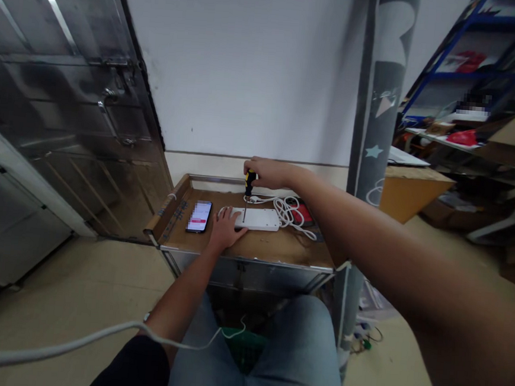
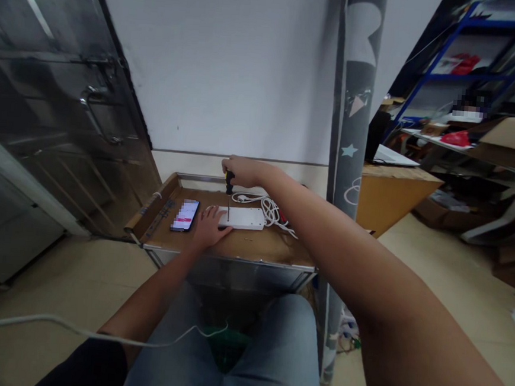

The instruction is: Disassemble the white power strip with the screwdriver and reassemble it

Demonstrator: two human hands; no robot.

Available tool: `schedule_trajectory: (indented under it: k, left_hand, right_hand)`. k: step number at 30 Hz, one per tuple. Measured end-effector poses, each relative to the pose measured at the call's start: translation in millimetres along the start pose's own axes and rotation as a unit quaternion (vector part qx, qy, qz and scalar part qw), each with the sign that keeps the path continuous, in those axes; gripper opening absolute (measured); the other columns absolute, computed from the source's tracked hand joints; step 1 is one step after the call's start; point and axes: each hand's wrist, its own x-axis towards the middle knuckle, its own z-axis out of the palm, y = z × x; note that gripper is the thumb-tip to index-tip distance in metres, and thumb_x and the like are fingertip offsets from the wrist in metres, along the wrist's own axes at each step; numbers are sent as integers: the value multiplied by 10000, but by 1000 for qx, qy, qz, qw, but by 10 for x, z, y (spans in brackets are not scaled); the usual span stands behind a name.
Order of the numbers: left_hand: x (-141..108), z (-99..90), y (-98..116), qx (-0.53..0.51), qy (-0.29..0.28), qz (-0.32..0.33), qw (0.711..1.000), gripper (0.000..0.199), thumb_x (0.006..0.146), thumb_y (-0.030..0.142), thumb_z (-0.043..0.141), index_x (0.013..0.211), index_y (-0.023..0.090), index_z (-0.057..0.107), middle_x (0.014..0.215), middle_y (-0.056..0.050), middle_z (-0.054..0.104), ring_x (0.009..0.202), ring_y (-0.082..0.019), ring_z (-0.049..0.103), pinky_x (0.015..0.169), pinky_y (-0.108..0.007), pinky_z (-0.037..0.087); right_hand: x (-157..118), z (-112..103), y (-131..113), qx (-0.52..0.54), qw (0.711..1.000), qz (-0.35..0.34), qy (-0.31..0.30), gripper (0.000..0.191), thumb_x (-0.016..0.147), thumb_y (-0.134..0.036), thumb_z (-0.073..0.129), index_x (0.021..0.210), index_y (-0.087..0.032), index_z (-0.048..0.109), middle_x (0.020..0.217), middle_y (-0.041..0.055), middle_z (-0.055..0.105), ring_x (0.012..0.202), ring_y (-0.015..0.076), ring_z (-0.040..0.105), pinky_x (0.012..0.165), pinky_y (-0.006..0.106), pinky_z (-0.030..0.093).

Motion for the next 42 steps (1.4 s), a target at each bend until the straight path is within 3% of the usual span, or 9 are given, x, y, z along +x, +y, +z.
schedule_trajectory:
  k: [3,7,10,13,19,23,28,34,42]
  left_hand:
    - [-2,4,-1,0,4,3,1000,661,965,650,586,1494,254,581,1647,-130,487,1535,-359,405,1282,-587,297]
    - [-8,-1,-3,2,7,6,1000,647,970,647,581,1486,257,587,1643,-130,490,1537,-348,405,1289,-580,291]
    - [-8,-5,-1,3,5,6,1000,648,972,653,572,1484,256,588,1644,-134,489,1541,-347,402,1286,-571,298]
    - [-4,-8,4,3,5,7,1000,654,973,657,567,1495,262,579,1648,-133,485,1544,-351,399,1286,-571,298]
    - [1,-19,15,-1,2,7,1000,658,970,658,567,1490,255,584,1642,-134,493,1541,-356,404,1291,-565,293]
    - [-1,-8,3,0,0,6,1000,667,973,657,566,1505,254,570,1654,-136,477,1556,-349,384,1301,-560,274]
    - [11,2,-11,5,-3,8,1000,671,977,673,548,1507,262,566,1655,-133,474,1560,-350,380,1298,-564,280]
    - [18,-26,3,9,-1,9,1000,666,976,671,549,1502,264,571,1644,-131,487,1545,-358,400,1291,-572,291]
    - [18,-18,-3,11,-3,8,1000,655,978,672,544,1495,270,573,1649,-123,483,1550,-350,390,1288,-569,294]
  right_hand:
    - [29,-33,-32,-13,999,43,4,412,905,-430,733,1203,-147,706,1207,162,729,1066,257,681,854,315,495]
    - [68,-21,-101,-42,991,124,19,638,918,-688,613,1136,-104,752,1153,257,728,1075,366,704,842,403,519]
    - [70,-8,-131,-58,989,136,18,562,956,-603,605,1208,-118,733,1233,257,710,1145,369,694,889,410,522]
    - [49,-4,-136,-63,994,86,1,417,992,-442,605,1301,-172,683,1349,205,672,1210,330,665,921,394,511]
    - [17,-25,-72,-46,998,-1,-45,556,883,-359,768,1383,-171,610,1387,159,635,1106,250,658,872,332,497]
    - [40,-90,33,-26,998,-28,-47,443,865,-183,741,1303,-167,677,1310,125,685,1082,214,648,896,320,479]
    - [97,-181,106,0,999,-36,-33,498,824,-158,793,1311,-201,696,1270,82,731,1035,206,662,880,330,476]
    - [151,-247,53,-41,997,-42,-41,383,816,-86,773,1184,-192,754,1091,50,759,941,180,658,822,324,454]
    - [115,-324,-5,-74,996,-12,-58,367,846,-181,800,1209,-193,754,1166,81,756,994,203,659,837,335,468]
